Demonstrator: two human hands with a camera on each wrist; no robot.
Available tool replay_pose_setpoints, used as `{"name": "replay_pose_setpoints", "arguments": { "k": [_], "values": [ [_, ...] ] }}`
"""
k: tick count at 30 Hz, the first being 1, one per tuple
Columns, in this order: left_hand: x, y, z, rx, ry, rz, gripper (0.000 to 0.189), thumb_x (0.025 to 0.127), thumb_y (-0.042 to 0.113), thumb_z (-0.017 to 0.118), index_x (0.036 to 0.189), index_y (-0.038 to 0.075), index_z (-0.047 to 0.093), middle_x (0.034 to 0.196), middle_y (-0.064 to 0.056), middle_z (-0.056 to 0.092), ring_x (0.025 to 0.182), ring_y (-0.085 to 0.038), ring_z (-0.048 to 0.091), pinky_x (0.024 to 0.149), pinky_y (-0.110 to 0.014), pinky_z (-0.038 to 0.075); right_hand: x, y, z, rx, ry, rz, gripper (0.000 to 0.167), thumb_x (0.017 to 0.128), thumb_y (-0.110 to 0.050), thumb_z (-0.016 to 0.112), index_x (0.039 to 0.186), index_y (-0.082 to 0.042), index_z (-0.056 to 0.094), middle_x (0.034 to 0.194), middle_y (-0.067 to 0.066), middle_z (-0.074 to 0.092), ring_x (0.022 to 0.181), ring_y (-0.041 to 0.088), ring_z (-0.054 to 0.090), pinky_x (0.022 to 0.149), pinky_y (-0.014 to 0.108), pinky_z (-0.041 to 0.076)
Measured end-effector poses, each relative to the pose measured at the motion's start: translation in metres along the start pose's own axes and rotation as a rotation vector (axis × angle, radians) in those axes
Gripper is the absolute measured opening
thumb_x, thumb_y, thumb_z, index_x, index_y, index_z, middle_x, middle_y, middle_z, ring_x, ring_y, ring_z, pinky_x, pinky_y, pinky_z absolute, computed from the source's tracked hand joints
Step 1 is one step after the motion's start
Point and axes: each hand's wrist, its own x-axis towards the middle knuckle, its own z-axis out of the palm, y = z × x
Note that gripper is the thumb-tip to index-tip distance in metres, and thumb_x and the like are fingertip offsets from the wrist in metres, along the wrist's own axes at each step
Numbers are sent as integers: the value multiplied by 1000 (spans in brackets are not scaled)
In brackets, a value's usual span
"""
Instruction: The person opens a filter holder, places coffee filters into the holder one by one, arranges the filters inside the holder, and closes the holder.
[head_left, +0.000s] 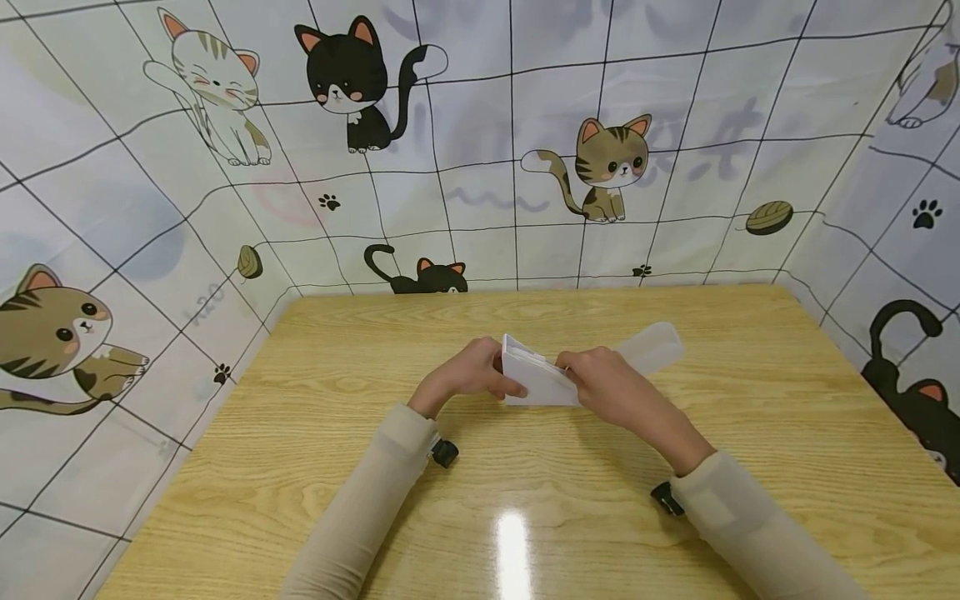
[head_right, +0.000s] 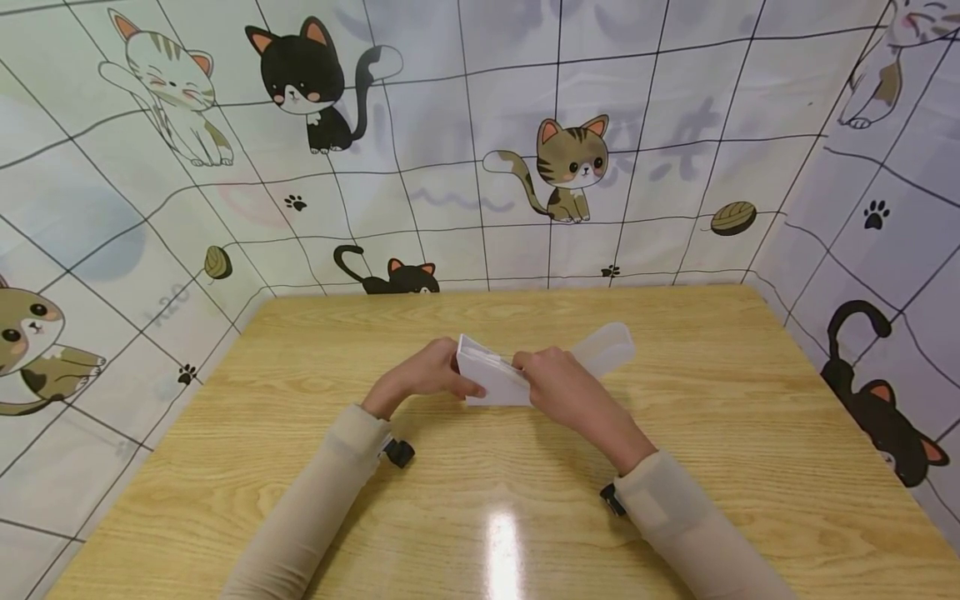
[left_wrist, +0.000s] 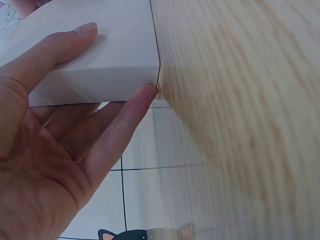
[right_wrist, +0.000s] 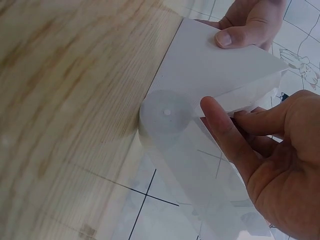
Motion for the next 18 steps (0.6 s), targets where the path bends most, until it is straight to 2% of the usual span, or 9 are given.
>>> {"name": "replay_pose_setpoints", "arguments": {
  "k": [8, 18],
  "values": [
    [0, -1, 0, -8, -7, 3, 35, 84, 10, 85, 117, 5, 74, 96, -11, 78, 75, -25, 75, 68, -39, 65, -1, 0, -2, 5, -20, -14, 21, 99, 7, 57, 110, 0, 73, 101, 16, 78, 78, 20, 73, 64, 32, 58],
    [1, -2, 0, -5, -8, -3, 34, 85, 11, 85, 116, 5, 73, 98, -12, 78, 77, -26, 75, 68, -38, 65, -2, -1, -7, 54, -53, -3, 35, 88, 15, 53, 112, 1, 73, 103, 16, 77, 84, 20, 72, 67, 34, 58]
  ]
}}
